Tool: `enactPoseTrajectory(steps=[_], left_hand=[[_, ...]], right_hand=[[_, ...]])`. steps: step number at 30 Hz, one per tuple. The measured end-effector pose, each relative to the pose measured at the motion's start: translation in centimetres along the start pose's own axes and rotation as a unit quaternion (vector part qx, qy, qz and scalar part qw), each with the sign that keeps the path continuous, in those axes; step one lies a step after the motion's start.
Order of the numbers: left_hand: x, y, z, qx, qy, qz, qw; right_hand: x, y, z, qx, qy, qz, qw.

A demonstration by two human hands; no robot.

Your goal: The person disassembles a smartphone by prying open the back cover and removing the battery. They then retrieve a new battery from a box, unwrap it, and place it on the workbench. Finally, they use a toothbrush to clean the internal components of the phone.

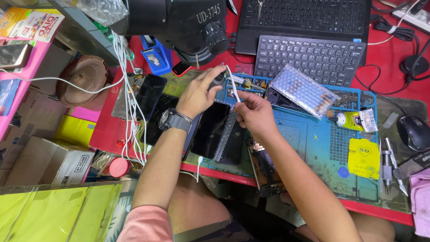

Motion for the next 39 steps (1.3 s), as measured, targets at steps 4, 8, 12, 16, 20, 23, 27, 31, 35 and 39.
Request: enactPoseTrajectory(steps=[4,8,12,16,20,23,27,31,35,39], left_hand=[[0.2,0.3,0.4,-0.012,0.01,-0.009,1.0],[0.1,0.3,0.3,-0.014,0.016,-0.012,1.0],[0.3,0.6,0.6,-0.034,0.016,-0.013,0.999],[0.1,0.6,0.7,-0.021,0.022,-0.012,0.999],[0.0,1.6,1.2,-0.032,0.061,-0.015,0.998],[-0.4,0.4,-1.1,-0.014,0.176,-0.033,0.984],[-2.7,-1.2,-4.8,-0.088,0.175,0.09,0.976],[-3.1,-1.3,-4.5,-0.225,0.162,0.075,0.958],[-2.8,1.2,-2.1,-0.168,0.114,0.055,0.978],[-5.7,5.6,5.4,0.016,0.161,0.078,0.984]], right_hand=[[0.1,0.2,0.0,-0.002,0.001,-0.001,1.0],[0.1,0.1,0.0,-0.009,-0.004,-0.006,1.0],[0.2,0.3,0.0,-0.012,-0.008,-0.009,1.0],[0.3,0.3,0.4,-0.016,-0.005,-0.01,1.0],[0.1,0.5,0.3,0.022,-0.004,-0.032,0.999],[-2.0,1.5,-1.0,0.069,-0.008,-0.041,0.997],[-8.3,7.9,-2.1,0.069,-0.043,-0.042,0.996],[-16.6,15.7,-3.8,-0.163,-0.057,0.083,0.982],[-23.5,19.9,-1.9,-0.242,0.019,0.105,0.964],[-29.6,19.5,0.1,-0.385,0.024,0.077,0.919]])
Point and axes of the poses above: each hand's wrist, its own x-axis towards the middle knuckle, its own y-axis out of the back of the hand, z = x × y, the point moved 3 cm from there along x, towards the middle knuckle, and after that the axes turned 12 degrees about x, right-handed, at the moved point
